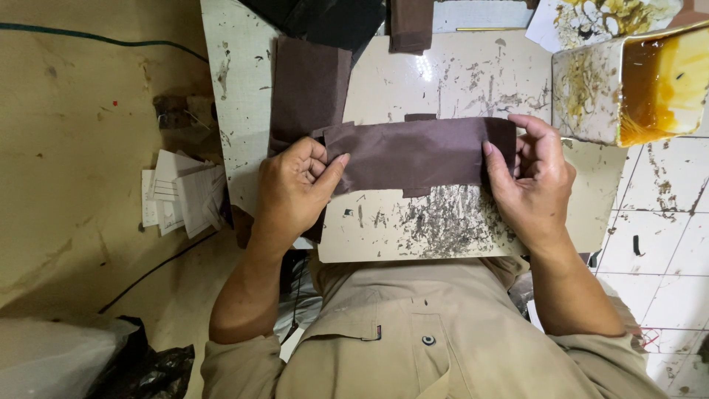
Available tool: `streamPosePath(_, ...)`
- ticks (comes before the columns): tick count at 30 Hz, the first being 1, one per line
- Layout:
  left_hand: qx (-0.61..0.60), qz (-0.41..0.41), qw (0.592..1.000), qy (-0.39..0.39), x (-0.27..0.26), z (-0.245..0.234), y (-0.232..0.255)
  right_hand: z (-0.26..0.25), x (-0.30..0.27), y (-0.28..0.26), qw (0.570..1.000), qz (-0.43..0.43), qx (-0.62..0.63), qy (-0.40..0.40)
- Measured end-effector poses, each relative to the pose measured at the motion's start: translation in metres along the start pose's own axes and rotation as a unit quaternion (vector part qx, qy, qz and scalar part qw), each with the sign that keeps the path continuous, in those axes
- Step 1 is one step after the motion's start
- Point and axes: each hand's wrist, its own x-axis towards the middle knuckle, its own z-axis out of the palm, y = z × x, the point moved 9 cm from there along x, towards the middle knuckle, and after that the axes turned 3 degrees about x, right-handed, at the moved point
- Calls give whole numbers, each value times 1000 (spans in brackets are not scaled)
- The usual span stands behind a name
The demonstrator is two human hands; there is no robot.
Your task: Applying glue to leather pieces and folding them to assemble a leather product
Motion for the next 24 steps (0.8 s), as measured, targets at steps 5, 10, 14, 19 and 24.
streamPosePath(5, 7, 0, 1000, -2, 0, 0, 2, -2, -1, 3, 1000, -5, -2, 0)
streamPosePath(10, 7, 0, 1000, -3, 1, 1, -1, -2, -2, 3, 1000, -6, -15, 1)
streamPosePath(14, 23, 9, 1000, -3, 0, 0, -1, -1, -2, 4, 1000, -9, -12, -9)
streamPosePath(19, 14, 11, 1000, -1, 0, 0, -2, 0, -1, 1, 1000, -9, -26, -6)
streamPosePath(24, 9, 20, 1000, 3, 0, 0, 0, 0, 0, -1, 1000, -10, -21, -5)
